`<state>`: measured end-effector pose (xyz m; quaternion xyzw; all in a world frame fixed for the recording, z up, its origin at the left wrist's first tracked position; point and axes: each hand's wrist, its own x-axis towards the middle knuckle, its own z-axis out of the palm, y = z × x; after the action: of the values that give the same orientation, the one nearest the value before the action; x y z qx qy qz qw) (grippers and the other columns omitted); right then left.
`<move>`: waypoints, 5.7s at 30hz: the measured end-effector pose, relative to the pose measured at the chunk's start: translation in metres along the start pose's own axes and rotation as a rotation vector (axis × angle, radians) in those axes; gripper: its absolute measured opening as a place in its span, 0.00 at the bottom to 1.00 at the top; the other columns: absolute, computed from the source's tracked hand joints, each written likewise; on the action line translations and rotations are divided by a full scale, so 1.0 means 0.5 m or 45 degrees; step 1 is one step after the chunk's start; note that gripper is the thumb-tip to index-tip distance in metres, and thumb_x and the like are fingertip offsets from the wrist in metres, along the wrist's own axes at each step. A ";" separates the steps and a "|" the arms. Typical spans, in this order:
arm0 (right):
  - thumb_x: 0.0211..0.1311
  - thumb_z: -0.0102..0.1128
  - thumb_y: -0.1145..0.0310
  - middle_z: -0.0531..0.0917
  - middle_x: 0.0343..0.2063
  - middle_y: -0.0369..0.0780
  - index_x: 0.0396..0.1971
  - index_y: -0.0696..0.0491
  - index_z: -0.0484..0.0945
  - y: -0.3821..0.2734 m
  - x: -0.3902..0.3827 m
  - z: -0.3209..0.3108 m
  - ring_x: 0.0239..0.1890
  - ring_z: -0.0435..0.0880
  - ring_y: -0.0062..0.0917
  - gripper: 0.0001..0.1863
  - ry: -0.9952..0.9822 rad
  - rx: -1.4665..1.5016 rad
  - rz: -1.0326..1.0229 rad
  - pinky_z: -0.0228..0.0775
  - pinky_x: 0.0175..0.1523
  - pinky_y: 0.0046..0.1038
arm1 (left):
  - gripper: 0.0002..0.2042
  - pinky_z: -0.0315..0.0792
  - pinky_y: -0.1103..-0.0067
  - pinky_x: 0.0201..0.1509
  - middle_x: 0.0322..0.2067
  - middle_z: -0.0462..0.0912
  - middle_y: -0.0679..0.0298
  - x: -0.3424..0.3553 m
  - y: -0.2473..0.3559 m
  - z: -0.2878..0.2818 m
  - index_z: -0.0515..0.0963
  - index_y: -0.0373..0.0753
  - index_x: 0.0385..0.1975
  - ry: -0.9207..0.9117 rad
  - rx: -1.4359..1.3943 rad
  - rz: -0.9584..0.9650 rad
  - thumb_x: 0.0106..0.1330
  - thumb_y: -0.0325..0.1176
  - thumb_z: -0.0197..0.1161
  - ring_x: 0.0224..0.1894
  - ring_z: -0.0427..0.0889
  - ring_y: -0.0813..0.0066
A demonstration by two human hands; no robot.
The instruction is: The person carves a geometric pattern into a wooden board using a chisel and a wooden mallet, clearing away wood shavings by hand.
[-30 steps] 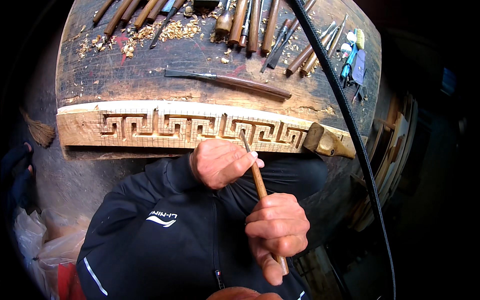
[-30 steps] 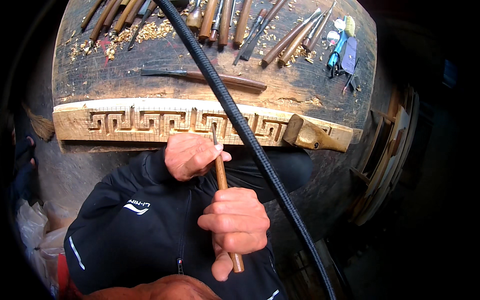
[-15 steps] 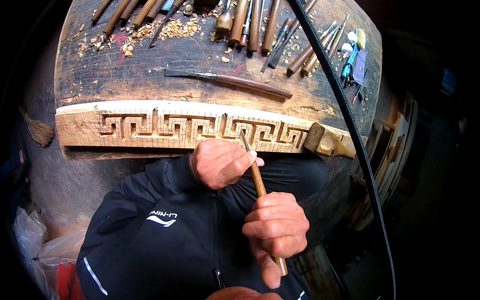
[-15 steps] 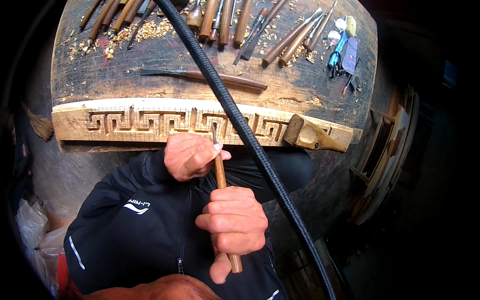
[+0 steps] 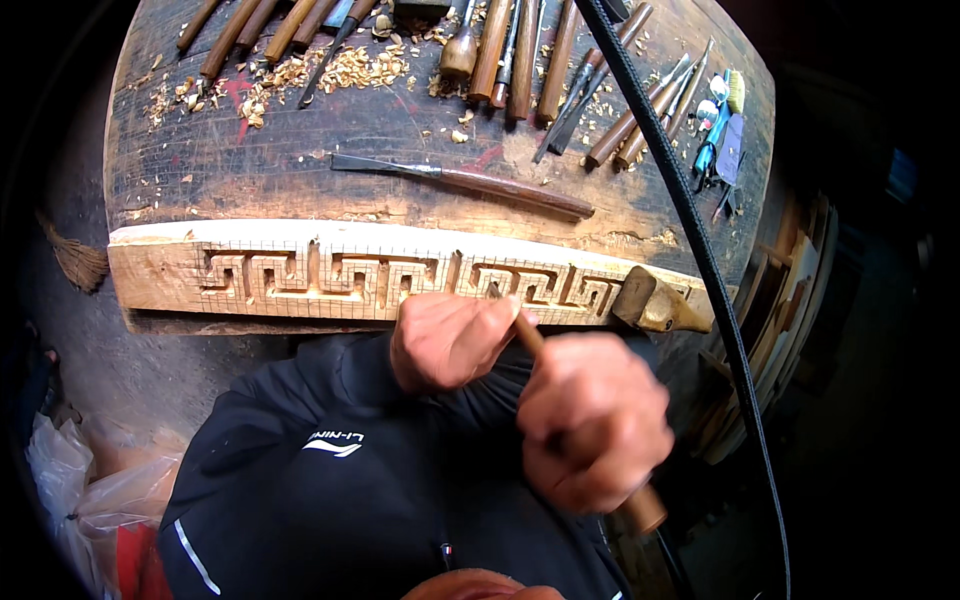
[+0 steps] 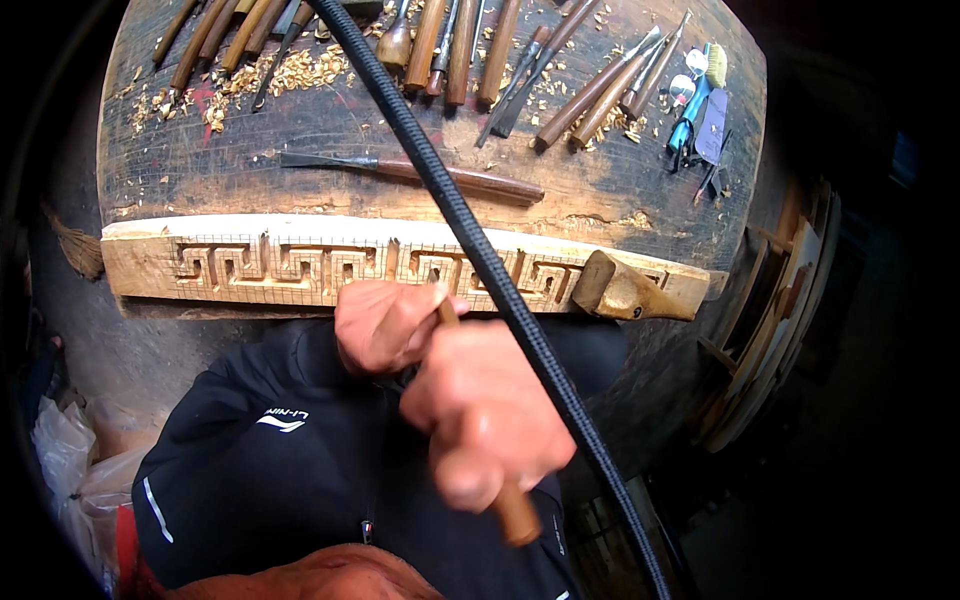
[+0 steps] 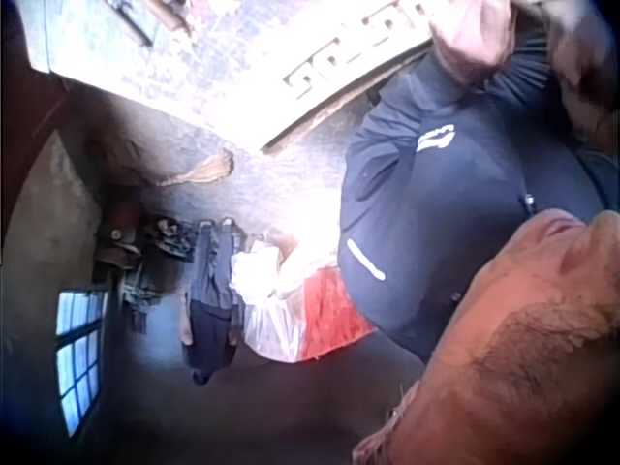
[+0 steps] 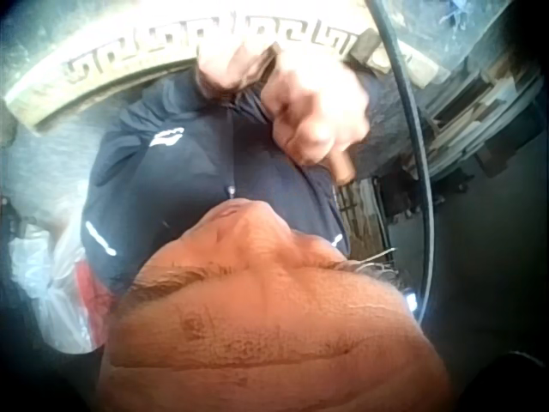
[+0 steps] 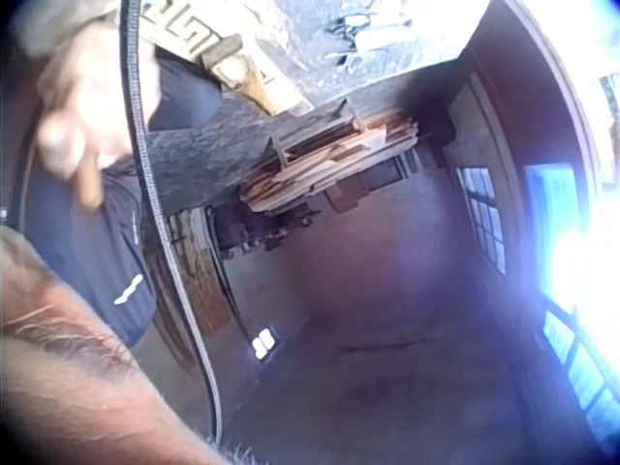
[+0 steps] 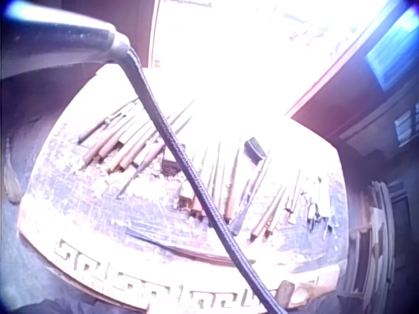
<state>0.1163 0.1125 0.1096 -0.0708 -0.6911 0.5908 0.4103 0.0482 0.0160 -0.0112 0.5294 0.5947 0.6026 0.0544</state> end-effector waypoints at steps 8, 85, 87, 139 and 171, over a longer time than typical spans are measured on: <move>0.91 0.52 0.63 0.68 0.16 0.31 0.26 0.50 0.64 -0.010 -0.068 0.003 0.11 0.69 0.19 0.24 0.179 -0.072 -0.208 0.58 0.15 0.23 | 0.19 0.84 0.70 0.29 0.32 0.91 0.58 -0.019 -0.018 -0.011 0.82 0.28 0.57 -0.097 -0.018 0.160 0.67 0.22 0.77 0.29 0.93 0.62; 0.93 0.52 0.54 0.81 0.17 0.44 0.19 0.54 0.64 -0.047 -0.077 0.012 0.09 0.73 0.25 0.34 0.047 -0.086 -0.128 0.60 0.15 0.26 | 0.23 0.86 0.71 0.30 0.34 0.90 0.53 -0.026 -0.021 -0.021 0.80 0.22 0.63 -0.157 -0.121 0.250 0.68 0.20 0.70 0.30 0.93 0.63; 0.93 0.52 0.52 0.81 0.17 0.44 0.19 0.54 0.64 -0.046 -0.077 0.015 0.09 0.73 0.25 0.34 0.062 -0.078 -0.125 0.60 0.15 0.26 | 0.23 0.86 0.72 0.30 0.34 0.91 0.53 -0.025 -0.022 -0.019 0.80 0.22 0.63 -0.141 -0.115 0.255 0.67 0.20 0.70 0.31 0.93 0.63; 0.93 0.51 0.45 0.83 0.19 0.46 0.19 0.54 0.64 -0.042 -0.089 -0.001 0.10 0.75 0.25 0.38 -0.011 -0.030 -0.140 0.59 0.15 0.25 | 0.20 0.77 0.77 0.26 0.28 0.88 0.59 -0.029 -0.019 -0.011 0.83 0.25 0.57 -0.073 -0.065 0.272 0.67 0.26 0.74 0.27 0.89 0.71; 0.95 0.34 0.40 0.75 0.14 0.36 0.24 0.48 0.62 -0.037 -0.068 -0.081 0.06 0.63 0.19 0.36 0.051 0.154 0.006 0.54 0.13 0.23 | 0.25 0.68 0.79 0.23 0.30 0.87 0.65 -0.065 -0.013 -0.063 0.84 0.31 0.62 -0.307 -0.012 0.349 0.67 0.29 0.82 0.24 0.81 0.78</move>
<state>0.1721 0.1178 0.1077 -0.0594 -0.6457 0.6309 0.4261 0.0365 -0.0258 -0.0265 0.6735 0.5034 0.5394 0.0452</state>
